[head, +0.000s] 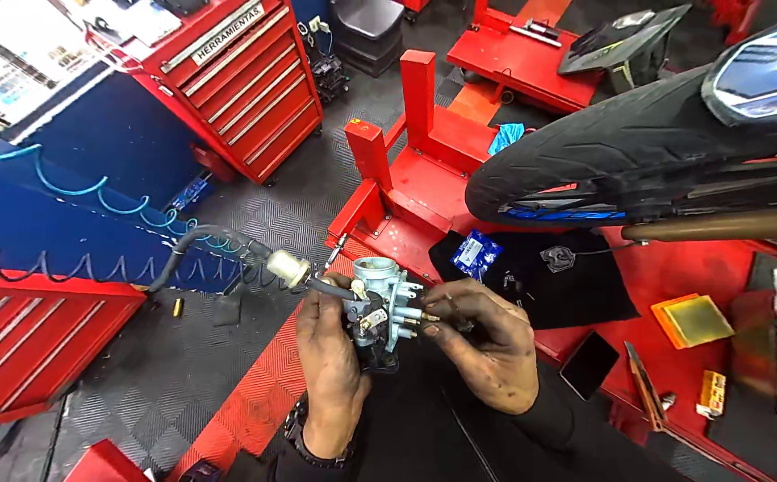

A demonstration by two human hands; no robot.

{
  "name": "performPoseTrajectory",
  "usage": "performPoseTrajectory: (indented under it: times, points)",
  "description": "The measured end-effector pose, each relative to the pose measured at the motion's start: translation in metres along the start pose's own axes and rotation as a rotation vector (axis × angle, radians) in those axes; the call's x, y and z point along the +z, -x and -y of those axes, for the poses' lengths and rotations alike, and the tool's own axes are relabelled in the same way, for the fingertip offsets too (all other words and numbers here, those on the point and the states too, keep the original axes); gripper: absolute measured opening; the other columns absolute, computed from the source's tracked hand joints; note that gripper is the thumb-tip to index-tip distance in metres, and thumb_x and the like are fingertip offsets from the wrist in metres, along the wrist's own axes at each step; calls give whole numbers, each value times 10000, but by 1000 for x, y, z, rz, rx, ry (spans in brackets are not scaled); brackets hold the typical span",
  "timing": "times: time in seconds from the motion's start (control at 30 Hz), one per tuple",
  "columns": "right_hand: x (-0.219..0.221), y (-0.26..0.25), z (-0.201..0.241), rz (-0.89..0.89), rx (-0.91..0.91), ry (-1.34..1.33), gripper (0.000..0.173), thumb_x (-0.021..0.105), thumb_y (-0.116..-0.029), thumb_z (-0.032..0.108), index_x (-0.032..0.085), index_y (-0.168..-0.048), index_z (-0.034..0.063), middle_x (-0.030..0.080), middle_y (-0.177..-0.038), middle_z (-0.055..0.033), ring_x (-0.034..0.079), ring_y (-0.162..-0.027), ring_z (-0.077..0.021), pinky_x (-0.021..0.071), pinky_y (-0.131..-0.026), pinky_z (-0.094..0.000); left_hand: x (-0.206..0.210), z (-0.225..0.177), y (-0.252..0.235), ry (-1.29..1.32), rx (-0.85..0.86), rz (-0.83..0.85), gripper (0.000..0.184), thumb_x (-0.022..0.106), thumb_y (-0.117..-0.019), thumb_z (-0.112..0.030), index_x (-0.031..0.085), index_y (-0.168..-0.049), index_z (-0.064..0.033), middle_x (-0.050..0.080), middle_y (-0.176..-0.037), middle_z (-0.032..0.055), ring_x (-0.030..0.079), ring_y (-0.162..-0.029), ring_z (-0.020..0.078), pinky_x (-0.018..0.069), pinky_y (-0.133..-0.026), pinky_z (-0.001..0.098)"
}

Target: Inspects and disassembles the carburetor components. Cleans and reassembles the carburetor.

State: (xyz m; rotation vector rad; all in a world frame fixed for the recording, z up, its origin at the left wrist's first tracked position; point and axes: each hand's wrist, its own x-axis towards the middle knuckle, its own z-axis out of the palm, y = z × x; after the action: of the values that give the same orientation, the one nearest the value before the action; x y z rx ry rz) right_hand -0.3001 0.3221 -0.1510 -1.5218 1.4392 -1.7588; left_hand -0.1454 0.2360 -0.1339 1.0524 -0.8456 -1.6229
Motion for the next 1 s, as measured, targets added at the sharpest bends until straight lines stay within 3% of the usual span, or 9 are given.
performPoseTrajectory:
  times: [0.13, 0.23, 0.33, 0.43, 0.57, 0.7, 0.8, 0.87, 1.0]
  points:
    - [-5, -4, 1, 74, -29, 136, 155, 713, -958, 177, 708, -876, 45, 695, -967, -51, 683, -866, -132, 614, -719, -288, 0, -6, 0, -122, 151, 36, 314, 399, -1108, -263, 670, -1105, -104, 701, -936, 36, 689, -779, 113, 604, -655, 272]
    - [-7, 3, 0, 55, -28, 172, 370, 759, -929, 408, 657, -1033, 68, 672, -931, -16, 651, -782, -89, 586, -650, -257, 2, -8, 2, -125, 178, 40, 310, 397, -1109, -251, 673, -1089, -112, 705, -949, 22, 692, -797, 101, 607, -672, 263]
    - [-7, 10, 0, 8, -41, 128, 306, 753, -937, 246, 603, -1165, 108, 678, -902, 10, 649, -718, -70, 585, -613, -232, 2, -8, 0, -103, 170, 36, 305, 390, -1111, -247, 661, -1104, -106, 695, -934, 23, 687, -783, 98, 605, -662, 258]
    - [-7, 9, -1, 20, -97, 147, 113, 670, -954, 107, 646, -1059, 72, 684, -938, -16, 663, -803, -85, 587, -672, -232, 2, -6, 0, -97, 154, 35, 309, 382, -1111, -237, 663, -1093, -110, 694, -937, 16, 685, -784, 94, 604, -664, 256]
    - [-10, 4, -2, 92, -119, 225, 146, 612, -992, 154, 697, -971, 37, 684, -900, -34, 659, -792, -86, 581, -671, -246, 2, -7, 1, -91, 163, 35, 316, 375, -1112, -236, 662, -1079, -110, 692, -927, 18, 684, -775, 93, 604, -659, 256]
    - [-10, 8, 0, 71, -106, 247, 269, 683, -982, 272, 635, -1144, 62, 662, -920, -3, 632, -754, -58, 575, -643, -227, 2, -4, 3, -93, 179, 37, 313, 378, -1111, -231, 664, -1085, -107, 695, -941, 18, 687, -791, 96, 607, -673, 259]
    - [-11, 10, -3, 67, -145, 266, 101, 648, -960, 123, 686, -997, 37, 700, -935, -42, 675, -813, -99, 601, -691, -259, 2, -3, 4, -115, 171, 27, 320, 375, -1111, -237, 667, -1090, -107, 694, -926, 14, 687, -786, 93, 604, -665, 251]
    - [-12, 11, -4, 112, -143, 286, 171, 607, -990, 152, 716, -944, 29, 699, -886, -49, 676, -804, -113, 590, -686, -282, 2, -2, 4, -111, 165, 14, 318, 386, -1111, -247, 673, -1098, -111, 697, -911, 12, 689, -775, 93, 606, -658, 257]
    - [-11, 17, -5, 61, -107, 268, 220, 681, -962, 195, 635, -1132, 62, 674, -918, -25, 648, -767, -86, 590, -664, -261, 2, 1, 5, -117, 193, 21, 305, 377, -1107, -214, 657, -1104, -90, 693, -923, 22, 688, -790, 97, 606, -672, 255]
